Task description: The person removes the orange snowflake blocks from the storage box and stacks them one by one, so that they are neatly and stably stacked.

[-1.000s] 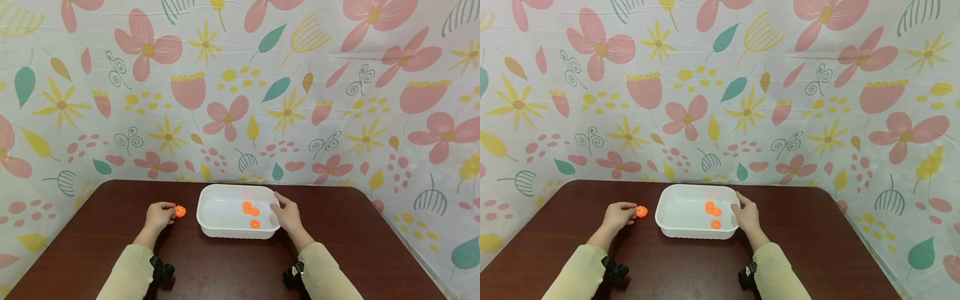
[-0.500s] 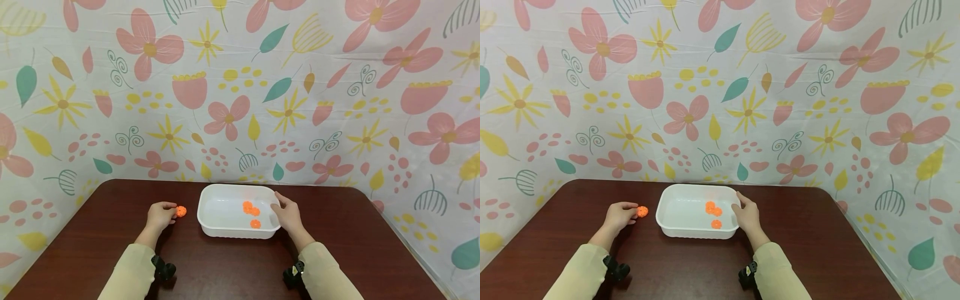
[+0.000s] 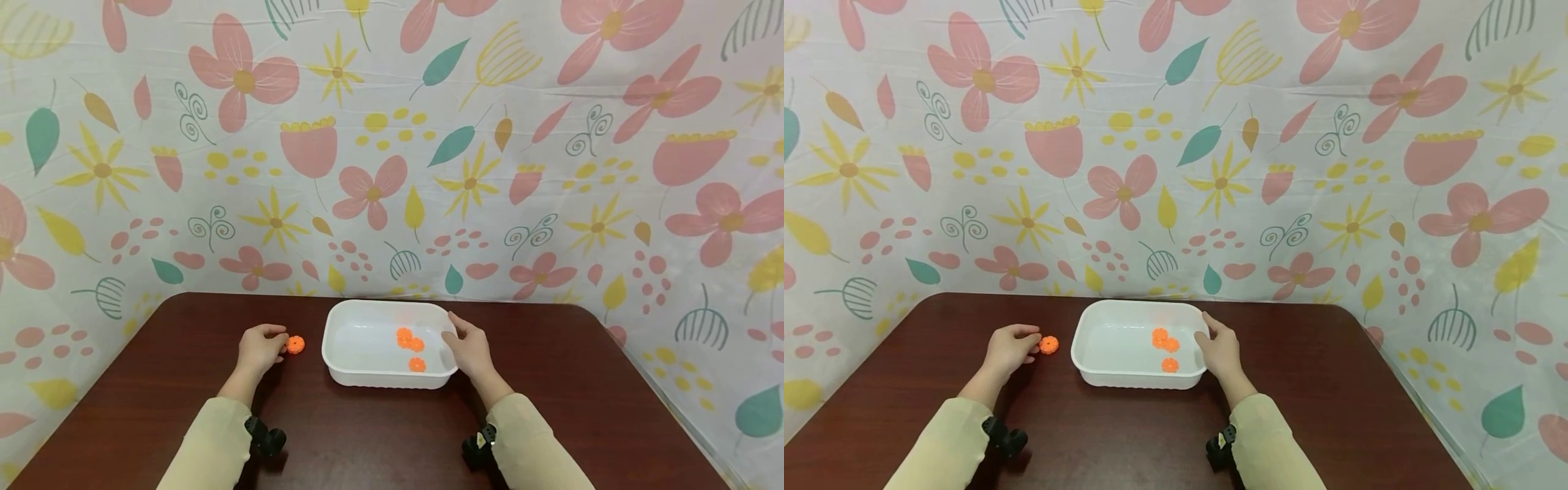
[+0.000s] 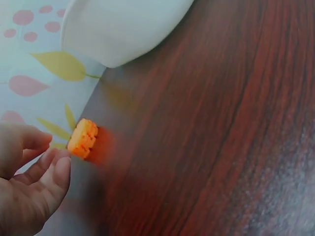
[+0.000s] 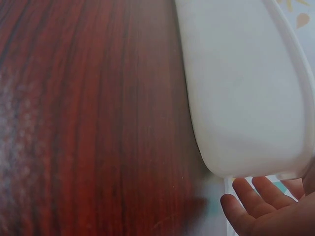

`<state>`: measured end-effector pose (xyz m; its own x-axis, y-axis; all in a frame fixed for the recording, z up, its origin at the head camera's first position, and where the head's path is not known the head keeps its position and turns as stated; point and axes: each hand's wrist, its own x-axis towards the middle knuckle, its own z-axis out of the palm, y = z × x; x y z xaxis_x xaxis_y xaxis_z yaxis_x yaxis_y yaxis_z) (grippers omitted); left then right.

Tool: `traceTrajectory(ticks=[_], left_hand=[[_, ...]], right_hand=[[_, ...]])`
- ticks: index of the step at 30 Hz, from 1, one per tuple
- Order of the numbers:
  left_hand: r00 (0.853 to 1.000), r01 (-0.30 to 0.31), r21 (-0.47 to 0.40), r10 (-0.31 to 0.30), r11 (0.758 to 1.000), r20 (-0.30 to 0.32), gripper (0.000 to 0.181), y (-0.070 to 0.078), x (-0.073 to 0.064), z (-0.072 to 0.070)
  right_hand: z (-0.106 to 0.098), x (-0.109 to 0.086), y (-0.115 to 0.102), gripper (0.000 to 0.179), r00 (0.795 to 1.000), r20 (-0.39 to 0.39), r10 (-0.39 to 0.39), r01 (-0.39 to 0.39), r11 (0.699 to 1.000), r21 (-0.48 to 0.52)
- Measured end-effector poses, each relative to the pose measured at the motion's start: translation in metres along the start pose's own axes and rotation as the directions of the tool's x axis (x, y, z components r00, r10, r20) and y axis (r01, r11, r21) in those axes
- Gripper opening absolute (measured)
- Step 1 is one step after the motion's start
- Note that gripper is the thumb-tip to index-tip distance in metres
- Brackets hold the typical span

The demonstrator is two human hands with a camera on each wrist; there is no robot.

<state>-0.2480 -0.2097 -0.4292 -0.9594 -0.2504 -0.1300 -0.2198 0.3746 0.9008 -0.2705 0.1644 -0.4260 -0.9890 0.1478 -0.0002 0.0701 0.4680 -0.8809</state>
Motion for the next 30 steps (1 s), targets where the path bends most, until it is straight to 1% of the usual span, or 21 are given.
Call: traceTrajectory(ticks=[5,9,11,13,16,21,23,30], left_hand=[[0.998,-0.061,0.024,0.061,0.998,-0.012,0.035,0.006,0.000,0.001],[0.991,-0.130,0.071,0.132,0.989,-0.031,0.035,0.013,-0.001,0.007],[0.985,-0.164,0.090,0.168,0.982,-0.038,0.035,0.016,-0.001,0.010],[0.979,-0.194,0.091,0.198,0.977,-0.040,0.034,0.020,-0.003,0.014],[0.971,-0.233,0.061,0.235,0.971,-0.036,0.031,0.026,-0.005,0.020],[0.949,-0.311,0.057,0.313,0.949,-0.036,0.026,0.038,-0.012,0.032],[0.943,-0.330,0.064,0.333,0.942,-0.030,0.025,0.042,-0.014,0.037],[0.927,-0.374,0.059,0.375,0.926,-0.003,0.025,0.054,-0.020,0.049]], right_hand=[[0.000,0.001,0.000,0.049,1.000,0.002,-0.005,0.005,1.000,-0.006],[0.000,0.001,0.001,0.048,1.000,0.004,-0.001,0.001,1.000,-0.008],[0.000,0.001,0.001,0.048,1.000,0.004,0.004,-0.004,1.000,-0.006],[0.000,0.001,0.001,0.047,1.000,0.004,0.009,-0.009,1.000,0.001],[0.001,0.001,0.002,0.046,1.000,0.000,0.018,-0.018,1.000,0.010],[0.001,0.002,0.004,0.043,1.000,-0.010,0.023,-0.023,1.000,0.011],[0.001,0.003,0.004,0.042,1.000,-0.014,0.026,-0.026,1.000,0.010],[0.001,0.002,0.002,0.041,0.999,-0.024,0.021,-0.021,1.000,0.012]])
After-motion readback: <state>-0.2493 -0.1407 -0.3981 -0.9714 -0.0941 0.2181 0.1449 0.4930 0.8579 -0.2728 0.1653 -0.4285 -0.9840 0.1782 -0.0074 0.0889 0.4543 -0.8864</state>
